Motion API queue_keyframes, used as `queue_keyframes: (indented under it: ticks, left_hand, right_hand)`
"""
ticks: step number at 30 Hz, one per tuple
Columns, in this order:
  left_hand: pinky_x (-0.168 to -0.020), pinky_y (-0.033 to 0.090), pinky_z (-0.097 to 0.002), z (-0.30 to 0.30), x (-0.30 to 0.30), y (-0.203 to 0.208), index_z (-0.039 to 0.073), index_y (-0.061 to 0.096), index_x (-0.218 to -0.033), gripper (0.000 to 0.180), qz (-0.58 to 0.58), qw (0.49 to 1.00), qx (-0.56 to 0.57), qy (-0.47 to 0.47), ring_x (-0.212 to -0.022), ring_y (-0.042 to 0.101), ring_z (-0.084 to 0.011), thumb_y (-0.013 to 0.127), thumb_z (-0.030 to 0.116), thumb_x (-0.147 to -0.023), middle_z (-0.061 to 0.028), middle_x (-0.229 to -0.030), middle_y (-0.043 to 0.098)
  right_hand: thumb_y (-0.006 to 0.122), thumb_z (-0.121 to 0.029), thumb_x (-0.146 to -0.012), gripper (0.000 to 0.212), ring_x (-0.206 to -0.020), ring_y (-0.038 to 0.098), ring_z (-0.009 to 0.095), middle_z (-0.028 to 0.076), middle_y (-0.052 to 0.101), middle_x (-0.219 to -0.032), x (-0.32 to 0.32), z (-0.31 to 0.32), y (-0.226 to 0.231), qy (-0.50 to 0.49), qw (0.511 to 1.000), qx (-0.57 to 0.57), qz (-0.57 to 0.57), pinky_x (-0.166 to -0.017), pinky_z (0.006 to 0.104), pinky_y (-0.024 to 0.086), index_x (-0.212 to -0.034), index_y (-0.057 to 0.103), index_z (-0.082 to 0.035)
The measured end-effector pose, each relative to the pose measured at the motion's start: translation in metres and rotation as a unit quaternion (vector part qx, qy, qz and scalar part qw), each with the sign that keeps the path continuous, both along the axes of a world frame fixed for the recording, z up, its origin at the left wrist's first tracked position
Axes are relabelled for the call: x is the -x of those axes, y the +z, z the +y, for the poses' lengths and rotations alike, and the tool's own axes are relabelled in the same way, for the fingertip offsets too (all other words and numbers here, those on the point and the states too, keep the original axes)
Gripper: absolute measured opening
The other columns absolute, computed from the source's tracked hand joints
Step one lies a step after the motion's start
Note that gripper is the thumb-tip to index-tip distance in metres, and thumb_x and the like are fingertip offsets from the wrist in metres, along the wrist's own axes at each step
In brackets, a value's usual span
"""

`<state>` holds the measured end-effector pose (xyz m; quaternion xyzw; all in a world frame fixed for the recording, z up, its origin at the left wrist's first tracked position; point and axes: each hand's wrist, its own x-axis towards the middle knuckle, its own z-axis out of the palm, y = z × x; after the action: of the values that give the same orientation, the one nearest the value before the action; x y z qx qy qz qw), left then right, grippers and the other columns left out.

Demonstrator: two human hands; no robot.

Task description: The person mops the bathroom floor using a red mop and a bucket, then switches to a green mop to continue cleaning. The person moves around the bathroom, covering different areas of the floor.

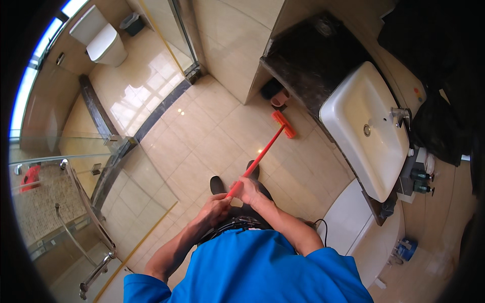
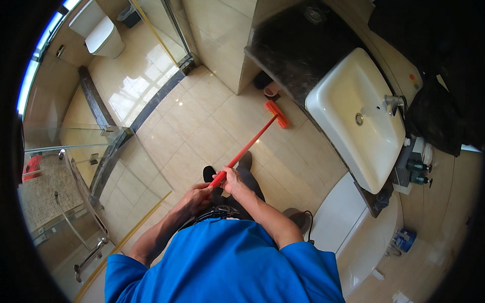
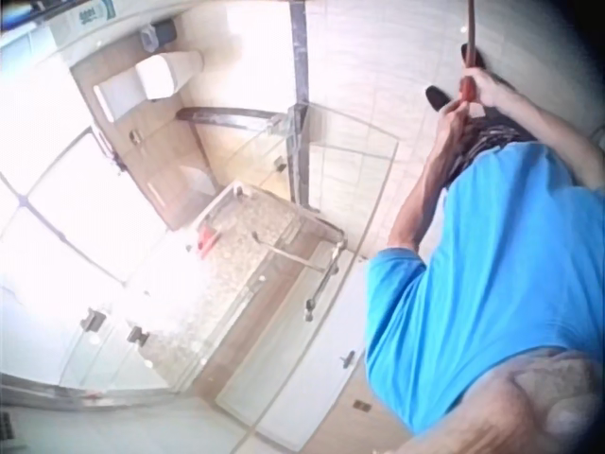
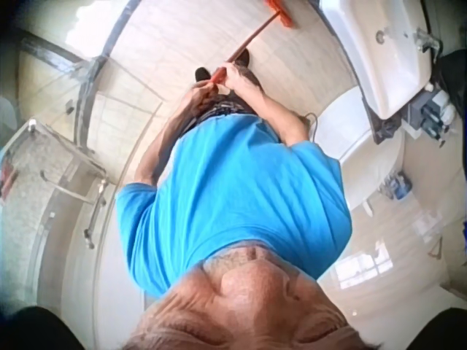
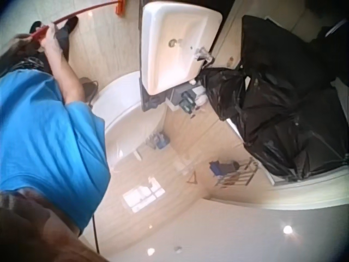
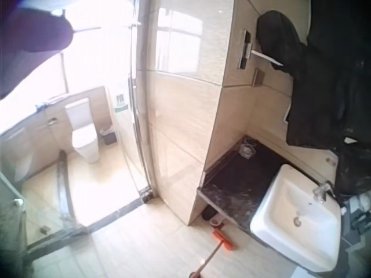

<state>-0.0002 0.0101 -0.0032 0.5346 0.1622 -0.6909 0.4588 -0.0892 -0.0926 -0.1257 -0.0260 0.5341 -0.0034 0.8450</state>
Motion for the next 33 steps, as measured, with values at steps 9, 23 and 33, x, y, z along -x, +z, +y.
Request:
queue_keyframes:
  ticks: [9,23,33]
  left_hand:
    - [-0.031,0.019,-0.0168,-0.071,0.013,-0.041,0.005,0.046,-0.086,0.018,-0.004,0.998,0.046,-0.040,-0.038,0.027,-0.0036,0.042,0.022,-0.081,0.0020,-0.054,0.036]
    - [-0.031,0.022,-0.0185,0.006,0.001,-0.036,0.001,0.051,-0.080,0.019,-0.066,0.996,0.046,-0.030,-0.037,0.032,-0.0052,0.050,0.020,-0.075,0.0009,-0.054,0.039]
    - [-0.040,0.032,-0.0218,0.014,-0.003,-0.028,0.000,0.054,-0.089,0.024,-0.321,0.918,0.113,-0.202,-0.048,0.041,-0.0072,0.050,0.018,-0.075,-0.0028,-0.061,0.048]
  right_hand:
    - [0.049,-0.025,-0.074,0.025,-0.072,0.050,0.028,0.014,0.053,-0.079,0.014,-0.052,-0.013,-0.049,0.996,0.074,0.016,-0.063,0.0415,0.042,-0.087,0.044,-0.004]
    - [0.044,-0.021,-0.077,0.023,-0.068,0.051,0.027,0.013,0.052,-0.075,0.001,0.009,0.009,0.042,0.998,0.048,-0.018,-0.063,0.0381,0.043,-0.085,0.045,0.000]
    - [0.043,-0.020,-0.078,0.021,-0.074,0.052,0.030,0.015,0.053,-0.078,0.002,0.019,0.000,0.036,0.998,0.051,-0.019,-0.064,0.0437,0.042,-0.087,0.044,-0.001]
